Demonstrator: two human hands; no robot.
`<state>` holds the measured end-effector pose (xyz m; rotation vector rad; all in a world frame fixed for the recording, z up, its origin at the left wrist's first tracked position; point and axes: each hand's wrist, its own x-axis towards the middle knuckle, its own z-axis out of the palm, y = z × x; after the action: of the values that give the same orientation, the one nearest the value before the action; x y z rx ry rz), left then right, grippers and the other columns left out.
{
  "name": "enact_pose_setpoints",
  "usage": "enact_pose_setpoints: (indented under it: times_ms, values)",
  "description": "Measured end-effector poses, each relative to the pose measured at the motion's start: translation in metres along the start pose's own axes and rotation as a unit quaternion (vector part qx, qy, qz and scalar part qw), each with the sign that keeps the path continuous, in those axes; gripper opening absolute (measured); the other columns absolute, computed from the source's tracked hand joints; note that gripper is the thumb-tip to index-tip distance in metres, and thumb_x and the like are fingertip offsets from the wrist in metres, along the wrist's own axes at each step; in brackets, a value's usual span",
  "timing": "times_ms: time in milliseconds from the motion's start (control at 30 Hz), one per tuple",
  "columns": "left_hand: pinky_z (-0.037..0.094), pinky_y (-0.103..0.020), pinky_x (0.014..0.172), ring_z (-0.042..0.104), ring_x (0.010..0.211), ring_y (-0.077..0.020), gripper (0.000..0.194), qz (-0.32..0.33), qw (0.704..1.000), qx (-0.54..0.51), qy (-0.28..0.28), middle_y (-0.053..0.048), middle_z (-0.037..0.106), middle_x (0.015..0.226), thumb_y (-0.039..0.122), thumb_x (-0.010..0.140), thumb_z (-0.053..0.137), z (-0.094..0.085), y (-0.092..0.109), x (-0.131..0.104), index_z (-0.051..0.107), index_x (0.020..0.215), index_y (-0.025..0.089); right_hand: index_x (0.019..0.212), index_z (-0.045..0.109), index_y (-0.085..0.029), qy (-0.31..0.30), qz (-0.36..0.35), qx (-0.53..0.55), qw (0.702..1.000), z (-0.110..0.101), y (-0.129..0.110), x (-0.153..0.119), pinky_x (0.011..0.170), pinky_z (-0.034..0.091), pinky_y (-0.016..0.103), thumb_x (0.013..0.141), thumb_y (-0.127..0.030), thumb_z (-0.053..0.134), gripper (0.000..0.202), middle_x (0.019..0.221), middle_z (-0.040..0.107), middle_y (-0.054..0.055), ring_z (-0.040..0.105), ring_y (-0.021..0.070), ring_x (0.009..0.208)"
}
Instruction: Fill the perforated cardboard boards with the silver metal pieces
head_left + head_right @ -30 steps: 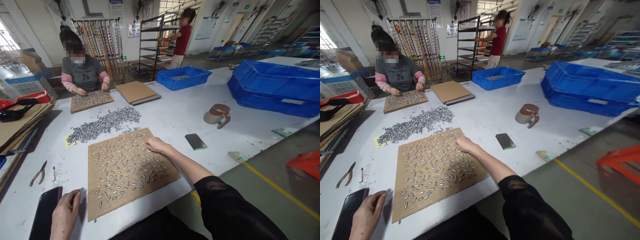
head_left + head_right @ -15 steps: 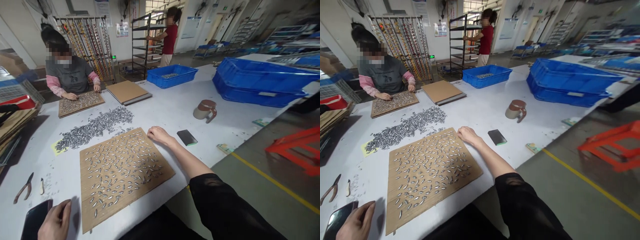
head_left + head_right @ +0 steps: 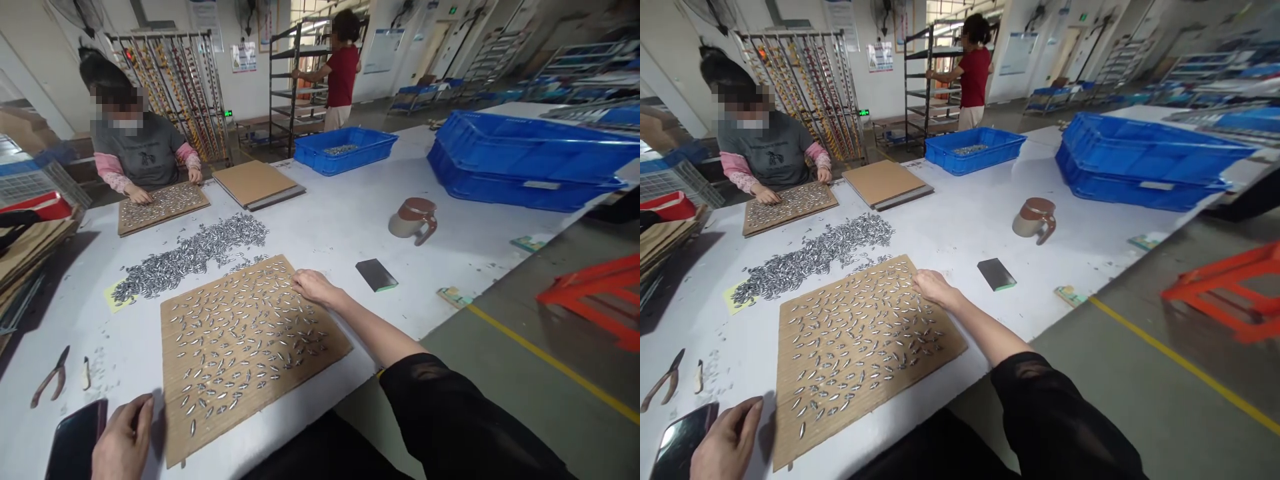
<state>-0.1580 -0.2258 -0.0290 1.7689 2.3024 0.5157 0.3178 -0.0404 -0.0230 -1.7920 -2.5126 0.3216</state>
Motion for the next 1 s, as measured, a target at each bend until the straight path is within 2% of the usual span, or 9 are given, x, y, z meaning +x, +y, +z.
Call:
enact_pose_setpoints:
  times_ms: [133,300,467,633,833,1000]
  values:
    - [0.055,-0.03,0.074,0.071,0.093,-0.0248,0.037,-0.01,0.999,0.0,0.031,-0.009,0.076,0.1,0.049,0.09,0.046,0.001,0.002,-0.006,0.073,0.093,0.025,0.094,0.073,-0.019,0.005,-0.031,0.001,1.0,0.001,0.003,0.002,0.074,0.04,0.025,0.1,-0.024,0.059,0.016,0.1,0.071,0.009,0.065,0.0189,0.089]
    - [0.056,-0.029,0.075,0.072,0.093,-0.0251,0.036,-0.001,1.0,0.022,-0.007,-0.009,0.077,0.102,0.05,0.087,0.05,-0.003,-0.007,-0.002,0.075,0.094,0.025,0.098,0.075,-0.019,0.027,-0.051,0.024,0.998,-0.003,-0.004,0.0,0.077,0.041,0.025,0.101,-0.023,0.058,0.017,0.1,0.071,0.008,0.065,0.0182,0.091]
    - [0.055,-0.027,0.069,0.072,0.091,-0.0239,0.035,0.01,1.0,0.019,-0.001,-0.007,0.078,0.099,0.048,0.086,0.052,-0.002,-0.01,0.0,0.076,0.094,0.025,0.104,0.075,-0.018,-0.013,-0.077,0.014,0.997,-0.002,-0.023,0.005,0.077,0.042,0.025,0.101,-0.024,0.057,0.019,0.108,0.072,0.009,0.066,0.0185,0.094]
    - [0.055,-0.027,0.069,0.073,0.088,-0.0231,0.033,0.021,1.0,0.011,0.001,-0.007,0.078,0.099,0.047,0.086,0.054,0.0,-0.009,-0.003,0.077,0.096,0.025,0.101,0.075,-0.016,-0.026,-0.086,-0.007,0.996,0.003,-0.033,0.014,0.077,0.043,0.025,0.102,-0.021,0.055,0.021,0.105,0.072,0.011,0.066,0.0197,0.096]
    - [0.057,-0.029,0.07,0.073,0.089,-0.0238,0.034,0.018,1.0,0.015,0.006,-0.007,0.078,0.1,0.049,0.086,0.054,-0.001,-0.019,-0.004,0.077,0.096,0.026,0.103,0.074,-0.017,-0.003,-0.065,0.012,0.998,-0.007,-0.026,0.018,0.079,0.045,0.024,0.102,-0.024,0.056,0.02,0.108,0.072,0.01,0.067,0.0189,0.097]
    - [0.057,-0.029,0.069,0.073,0.09,-0.0244,0.036,0.023,1.0,0.015,0.012,-0.008,0.078,0.1,0.05,0.086,0.053,-0.001,-0.02,-0.003,0.077,0.097,0.025,0.099,0.074,-0.017,0.004,-0.037,-0.02,0.999,-0.011,-0.029,0.025,0.078,0.047,0.024,0.103,-0.025,0.054,0.021,0.105,0.073,0.01,0.068,0.019,0.093]
